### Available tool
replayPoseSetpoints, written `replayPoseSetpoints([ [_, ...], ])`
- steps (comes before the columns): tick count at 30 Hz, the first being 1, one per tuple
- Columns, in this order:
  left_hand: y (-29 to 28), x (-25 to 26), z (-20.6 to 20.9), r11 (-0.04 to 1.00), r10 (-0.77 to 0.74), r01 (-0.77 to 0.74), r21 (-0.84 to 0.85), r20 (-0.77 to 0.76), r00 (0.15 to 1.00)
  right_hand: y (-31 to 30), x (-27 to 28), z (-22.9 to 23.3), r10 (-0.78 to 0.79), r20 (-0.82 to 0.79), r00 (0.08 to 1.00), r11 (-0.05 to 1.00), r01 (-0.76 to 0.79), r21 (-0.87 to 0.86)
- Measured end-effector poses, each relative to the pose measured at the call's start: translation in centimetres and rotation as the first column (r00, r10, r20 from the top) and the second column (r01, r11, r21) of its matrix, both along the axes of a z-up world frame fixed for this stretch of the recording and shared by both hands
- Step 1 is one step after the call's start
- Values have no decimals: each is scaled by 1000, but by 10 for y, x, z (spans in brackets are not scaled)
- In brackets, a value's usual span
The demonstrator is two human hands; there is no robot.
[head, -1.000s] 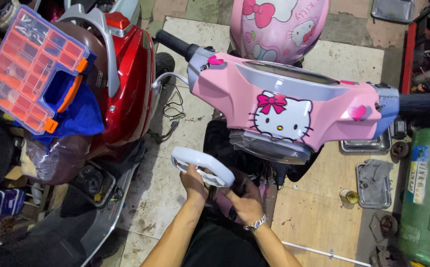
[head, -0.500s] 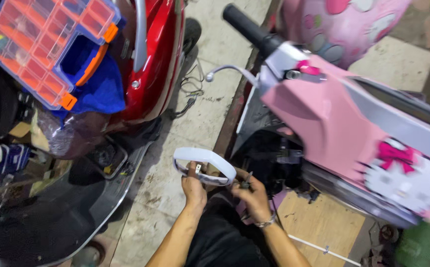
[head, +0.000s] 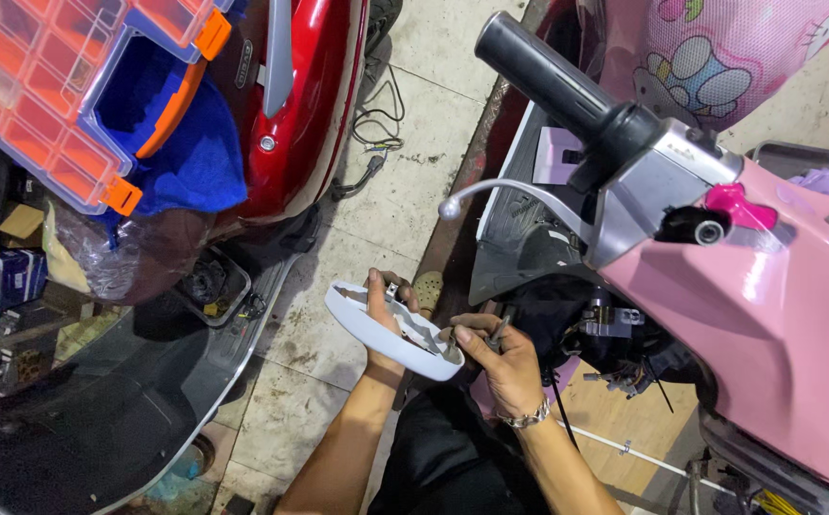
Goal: The person shines a flashlight on a scooter wheel, turns on a wall switch, and attaches the front handlebar cover to the scooter before driving screws with a screwdriver.
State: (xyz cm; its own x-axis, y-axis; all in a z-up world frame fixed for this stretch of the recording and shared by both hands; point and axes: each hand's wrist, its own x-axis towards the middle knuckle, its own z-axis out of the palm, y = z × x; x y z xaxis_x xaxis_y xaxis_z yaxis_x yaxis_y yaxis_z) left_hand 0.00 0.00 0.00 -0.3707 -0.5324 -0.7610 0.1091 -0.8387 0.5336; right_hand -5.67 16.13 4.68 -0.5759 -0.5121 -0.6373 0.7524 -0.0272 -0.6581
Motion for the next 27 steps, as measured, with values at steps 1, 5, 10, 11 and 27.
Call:
replayPoseSetpoints([
  [1,0,-2,0,998,-11,12,-62,20,1000,0,-1,0,-1,5,1000,1000,1,3],
  [5,-3,-8,0,998,-29,34,-46,93,995,2,-1,-4,25,-112,993,999,-19,50],
  [10,-8,-4,-13,998,-68,68,-2,12,998,-1,-3,-19,12,-169,986,999,-7,33],
  [11,-9,0,-19,994,-102,100,-42,-46,994,-2,-4,-23,29,-180,983,996,-13,90],
  [27,12,-124,-331,369,-226,763,-530,746,627,16,38,-76,-44,97,994,916,1,400],
])
